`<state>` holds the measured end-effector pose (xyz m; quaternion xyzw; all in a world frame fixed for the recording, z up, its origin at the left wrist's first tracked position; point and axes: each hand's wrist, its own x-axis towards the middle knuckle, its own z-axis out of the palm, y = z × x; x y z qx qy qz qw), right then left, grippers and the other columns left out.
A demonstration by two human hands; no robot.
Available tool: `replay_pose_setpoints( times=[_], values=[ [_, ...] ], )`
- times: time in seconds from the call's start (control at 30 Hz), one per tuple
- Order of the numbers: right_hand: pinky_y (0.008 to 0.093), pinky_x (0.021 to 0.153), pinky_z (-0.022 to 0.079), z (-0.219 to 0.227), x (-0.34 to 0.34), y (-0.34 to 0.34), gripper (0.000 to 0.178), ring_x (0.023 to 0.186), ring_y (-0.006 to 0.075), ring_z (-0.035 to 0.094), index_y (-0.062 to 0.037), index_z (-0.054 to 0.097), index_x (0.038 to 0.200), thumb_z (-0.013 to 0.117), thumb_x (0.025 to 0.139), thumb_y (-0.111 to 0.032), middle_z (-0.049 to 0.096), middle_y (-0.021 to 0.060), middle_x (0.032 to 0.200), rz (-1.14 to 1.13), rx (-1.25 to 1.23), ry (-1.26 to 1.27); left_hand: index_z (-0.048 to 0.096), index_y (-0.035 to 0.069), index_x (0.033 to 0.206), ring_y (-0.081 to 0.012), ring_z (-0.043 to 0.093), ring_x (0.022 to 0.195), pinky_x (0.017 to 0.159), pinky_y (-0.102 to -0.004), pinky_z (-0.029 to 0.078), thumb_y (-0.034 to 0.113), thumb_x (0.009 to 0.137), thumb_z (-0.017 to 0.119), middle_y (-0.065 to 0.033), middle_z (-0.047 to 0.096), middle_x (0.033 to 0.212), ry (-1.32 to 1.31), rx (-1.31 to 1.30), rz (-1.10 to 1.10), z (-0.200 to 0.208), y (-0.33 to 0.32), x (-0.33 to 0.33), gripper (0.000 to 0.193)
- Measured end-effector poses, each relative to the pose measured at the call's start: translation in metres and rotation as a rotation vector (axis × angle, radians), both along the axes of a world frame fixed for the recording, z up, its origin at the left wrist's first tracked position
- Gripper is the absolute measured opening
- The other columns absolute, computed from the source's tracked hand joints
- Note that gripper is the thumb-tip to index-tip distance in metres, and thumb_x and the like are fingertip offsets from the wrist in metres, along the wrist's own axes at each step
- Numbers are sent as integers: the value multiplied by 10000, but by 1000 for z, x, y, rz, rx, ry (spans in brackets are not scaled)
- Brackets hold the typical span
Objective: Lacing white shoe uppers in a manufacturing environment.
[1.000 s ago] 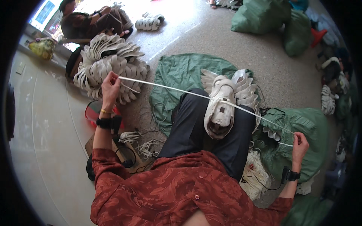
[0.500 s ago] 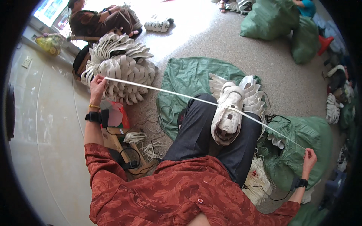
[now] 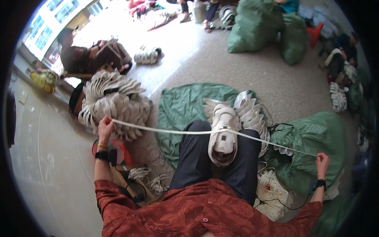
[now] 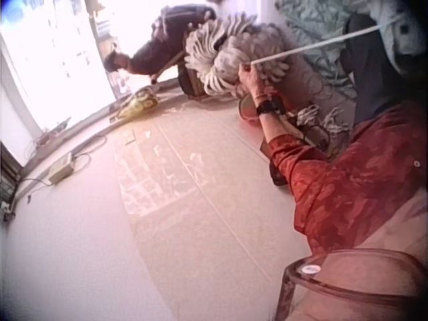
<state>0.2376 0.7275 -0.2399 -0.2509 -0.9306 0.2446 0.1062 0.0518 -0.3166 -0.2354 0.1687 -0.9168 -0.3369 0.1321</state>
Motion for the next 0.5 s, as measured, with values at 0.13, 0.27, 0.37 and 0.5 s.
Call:
replay_pose_setpoints(
  times=[0.13, 0.27, 0.37, 0.5],
  values=[
    [263, 467, 469, -3, -1, 2, 34, 556, 108, 612, 16, 647, 837, 630, 849, 43, 615, 52, 640, 34, 90, 0, 605, 16, 834, -107, 550, 613, 593, -291, 459, 89, 846, 676, -42, 588, 647, -27, 33, -23, 15, 33, 15, 102],
    [341, 532, 492, -12, -7, -7, 55, 578, 207, 652, 24, 660, 762, 705, 766, -7, 633, 127, 629, 41, 193, 14, 580, 11, 820, -127, 552, 611, 594, -299, 457, 57, 824, 679, -69, 586, 653, -60, -2, -89, 34, 58, -11, 110],
    [385, 630, 514, -9, -20, -36, 97, 658, 312, 665, 24, 680, 752, 742, 721, -44, 665, 178, 711, 132, 283, -24, 574, 5, 823, -162, 572, 621, 600, -317, 461, 43, 810, 679, -100, 593, 676, 46, -134, -222, 34, 67, -5, 113],
    [343, 608, 517, -13, -46, -61, 126, 621, 259, 658, 22, 683, 751, 757, 754, -80, 669, 152, 707, 282, 377, 57, 583, 5, 867, -199, 592, 634, 618, -348, 477, 52, 830, 672, -126, 588, 682, 77, -91, -281, 41, 98, -32, 108]
  ],
)
